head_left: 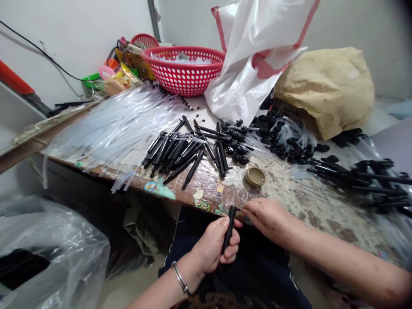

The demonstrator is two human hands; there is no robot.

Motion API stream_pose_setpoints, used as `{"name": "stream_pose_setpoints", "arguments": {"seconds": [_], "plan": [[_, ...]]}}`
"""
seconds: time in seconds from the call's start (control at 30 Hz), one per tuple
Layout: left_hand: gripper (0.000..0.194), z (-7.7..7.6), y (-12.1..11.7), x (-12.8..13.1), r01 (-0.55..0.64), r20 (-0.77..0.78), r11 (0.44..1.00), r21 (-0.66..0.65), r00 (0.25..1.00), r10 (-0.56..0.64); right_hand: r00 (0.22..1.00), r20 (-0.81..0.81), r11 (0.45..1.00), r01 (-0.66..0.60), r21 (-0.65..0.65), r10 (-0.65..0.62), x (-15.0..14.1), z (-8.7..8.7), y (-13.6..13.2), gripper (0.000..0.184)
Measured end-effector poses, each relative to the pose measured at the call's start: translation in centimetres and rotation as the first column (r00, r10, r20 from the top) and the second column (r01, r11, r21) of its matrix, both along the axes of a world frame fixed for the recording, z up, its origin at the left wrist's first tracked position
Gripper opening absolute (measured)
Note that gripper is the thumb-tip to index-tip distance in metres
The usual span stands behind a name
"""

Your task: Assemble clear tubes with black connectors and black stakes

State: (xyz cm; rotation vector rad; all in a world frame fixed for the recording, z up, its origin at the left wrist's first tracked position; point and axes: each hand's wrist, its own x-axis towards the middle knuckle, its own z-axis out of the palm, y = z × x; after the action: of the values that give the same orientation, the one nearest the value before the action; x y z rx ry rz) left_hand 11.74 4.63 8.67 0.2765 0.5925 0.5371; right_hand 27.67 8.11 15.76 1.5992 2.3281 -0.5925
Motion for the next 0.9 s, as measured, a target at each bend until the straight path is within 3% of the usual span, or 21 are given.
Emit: {"name": "stream_pose_setpoints", "arguments": {"seconds": [0.33,0.5,0.73,0.9], "plan": [[0.03,0.0,-0.1,-0.2,-0.014,0.014,1.0,-0.01,1.0,0.014,0.99,0.042,0.984,-0.14,0.114,0.136,-0.5,-0.1,0.2,0.023],[0.032,0.1,0.0,-0.2,-0.007,-0.016,1.0,-0.018,1.0,0.006,0.976,0.091,0.978,-0.202,0.044,0.197,-1.1,0.7,0.9,0.021],[0.034,0.2,0.1,-0.5,0.013,-0.028,0.999,-0.046,1.0,-0.014,0.969,0.117,0.976,-0.217,-0.028,0.219,-1.9,1.3,1.8,0.017],[0.038,0.0,-0.3,-0.1,-0.013,-0.111,0.999,0.03,0.994,0.017,0.984,0.062,0.983,-0.173,0.062,0.169,-1.6,0.8,0.8,0.021]]}}
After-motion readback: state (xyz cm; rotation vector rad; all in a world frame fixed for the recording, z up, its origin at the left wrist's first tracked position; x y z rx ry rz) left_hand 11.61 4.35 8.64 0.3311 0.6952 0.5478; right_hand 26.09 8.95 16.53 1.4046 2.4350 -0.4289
